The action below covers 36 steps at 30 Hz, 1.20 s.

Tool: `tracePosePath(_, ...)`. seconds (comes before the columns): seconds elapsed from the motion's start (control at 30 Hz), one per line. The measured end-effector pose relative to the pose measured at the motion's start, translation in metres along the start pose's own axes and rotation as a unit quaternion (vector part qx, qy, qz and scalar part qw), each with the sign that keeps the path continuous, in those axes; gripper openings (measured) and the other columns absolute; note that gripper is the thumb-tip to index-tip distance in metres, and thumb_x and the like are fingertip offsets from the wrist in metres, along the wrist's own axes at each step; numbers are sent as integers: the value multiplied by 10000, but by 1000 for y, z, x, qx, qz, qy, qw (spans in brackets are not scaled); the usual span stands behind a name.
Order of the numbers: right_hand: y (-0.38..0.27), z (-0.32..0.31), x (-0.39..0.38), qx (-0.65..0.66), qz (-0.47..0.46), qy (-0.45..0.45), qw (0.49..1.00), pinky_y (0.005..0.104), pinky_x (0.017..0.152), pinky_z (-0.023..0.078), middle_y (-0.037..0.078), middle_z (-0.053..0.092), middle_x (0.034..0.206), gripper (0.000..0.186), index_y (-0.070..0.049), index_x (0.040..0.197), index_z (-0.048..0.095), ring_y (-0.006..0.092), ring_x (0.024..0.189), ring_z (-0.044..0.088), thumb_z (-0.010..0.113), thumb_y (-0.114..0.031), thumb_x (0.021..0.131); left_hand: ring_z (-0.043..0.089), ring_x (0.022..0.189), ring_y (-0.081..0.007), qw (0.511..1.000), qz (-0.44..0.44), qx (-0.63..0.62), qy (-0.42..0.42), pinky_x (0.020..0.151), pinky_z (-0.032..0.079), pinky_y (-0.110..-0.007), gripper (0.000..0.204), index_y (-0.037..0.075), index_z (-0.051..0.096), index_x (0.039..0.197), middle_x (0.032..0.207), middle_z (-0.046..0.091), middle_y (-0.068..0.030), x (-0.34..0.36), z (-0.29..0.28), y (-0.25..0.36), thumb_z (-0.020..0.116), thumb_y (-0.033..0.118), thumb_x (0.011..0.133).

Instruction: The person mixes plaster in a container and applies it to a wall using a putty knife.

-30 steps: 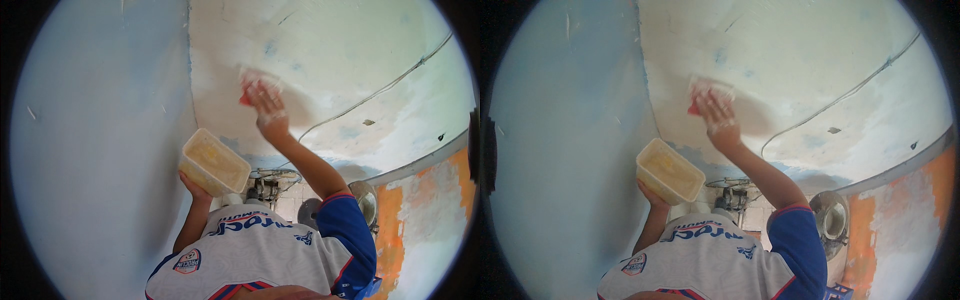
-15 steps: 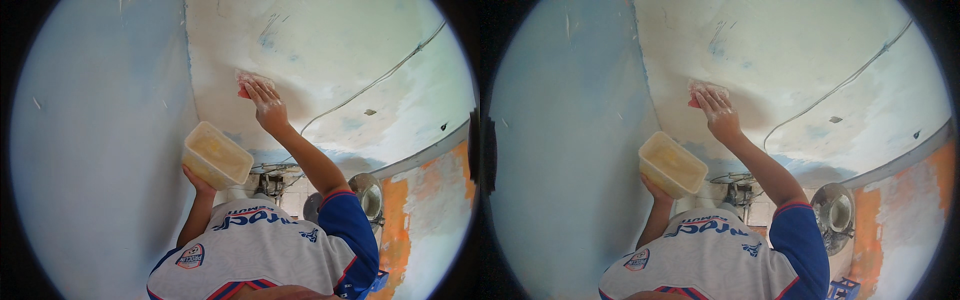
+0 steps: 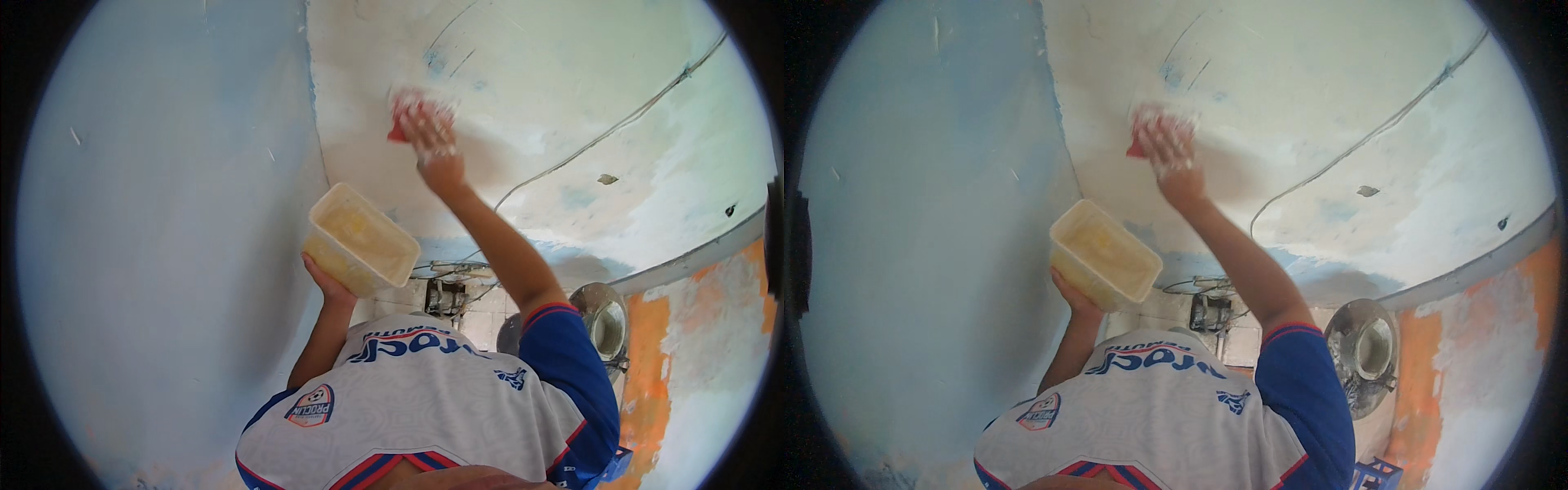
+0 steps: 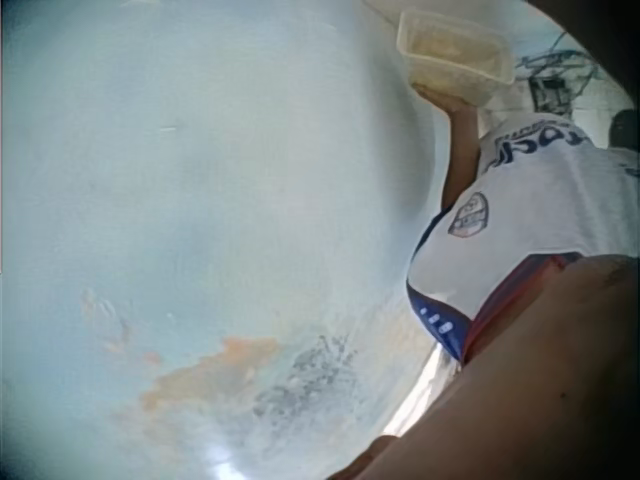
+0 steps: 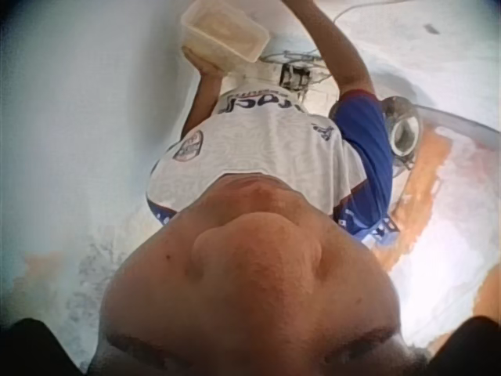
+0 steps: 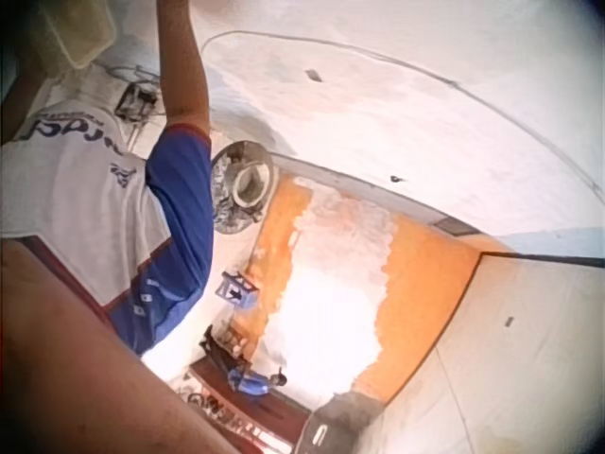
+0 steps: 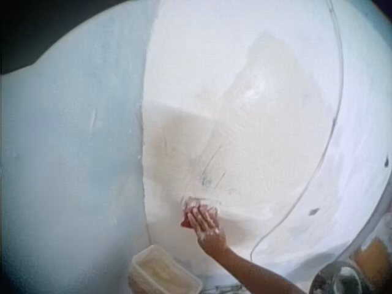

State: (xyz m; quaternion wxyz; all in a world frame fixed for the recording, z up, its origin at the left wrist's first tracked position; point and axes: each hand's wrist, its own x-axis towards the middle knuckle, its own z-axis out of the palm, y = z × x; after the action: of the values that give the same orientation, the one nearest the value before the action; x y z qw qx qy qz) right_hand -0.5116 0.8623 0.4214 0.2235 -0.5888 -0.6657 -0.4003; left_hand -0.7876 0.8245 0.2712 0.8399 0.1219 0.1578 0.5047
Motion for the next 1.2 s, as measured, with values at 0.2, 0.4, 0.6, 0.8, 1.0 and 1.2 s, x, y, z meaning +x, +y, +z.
tracePosePath(0.2,7,-63,49,67,62,81,992,498,1172,402,127,589,1486,685,-107,1450,591,310,1374,556,626,56,786,447,1448,-323,996,30,-41,-70,1172,418,-514,909,201,343,1601,1605,422,-67,-7,-5,5,326,834,948)
tracePosePath(0.4,79,-85,101,-106,82,159,978,513,1179,394,127,559,1519,689,-117,1469,577,318,1406,526,685,-18,795,439,1458,-322,999,18,-22,-47,1174,417,-523,923,219,328,1610,1617,409,-66,-12,13,8,327,849,936)
tracePosePath(0.6,-18,-19,-6,189,125,45,973,457,1148,432,133,653,1394,564,-85,1420,613,323,1344,583,607,41,870,446,1452,-328,994,8,-65,-89,1179,410,-531,919,210,336,1609,1614,416,-72,-7,-1,-1,325,841,941)
tracePosePath(0.8,-37,-84,-14,722,450,68,521,330,981,523,86,699,1254,352,26,1361,600,155,1108,664,601,-33,1013,480,1426,-331,999,16,19,-28,1166,425,-529,887,177,355,1599,1585,456,-93,14,1,-16,333,796,964)
tracePosePath(1.0,-62,-120,-38,715,466,-2,522,308,938,523,90,693,1239,397,55,1388,568,148,1083,659,605,-48,1006,459,1446,-320,999,5,31,-36,1195,388,-488,924,143,365,1595,1588,457,-101,17,32,-19,259,813,968)
tracePosePath(1.2,-99,-117,-57,491,345,-186,778,275,686,498,58,661,844,382,10,1376,626,108,717,565,584,-98,1012,498,1402,-302,996,19,89,8,1166,417,-475,886,145,433,1545,1528,515,-92,38,11,-34,221,794,981)
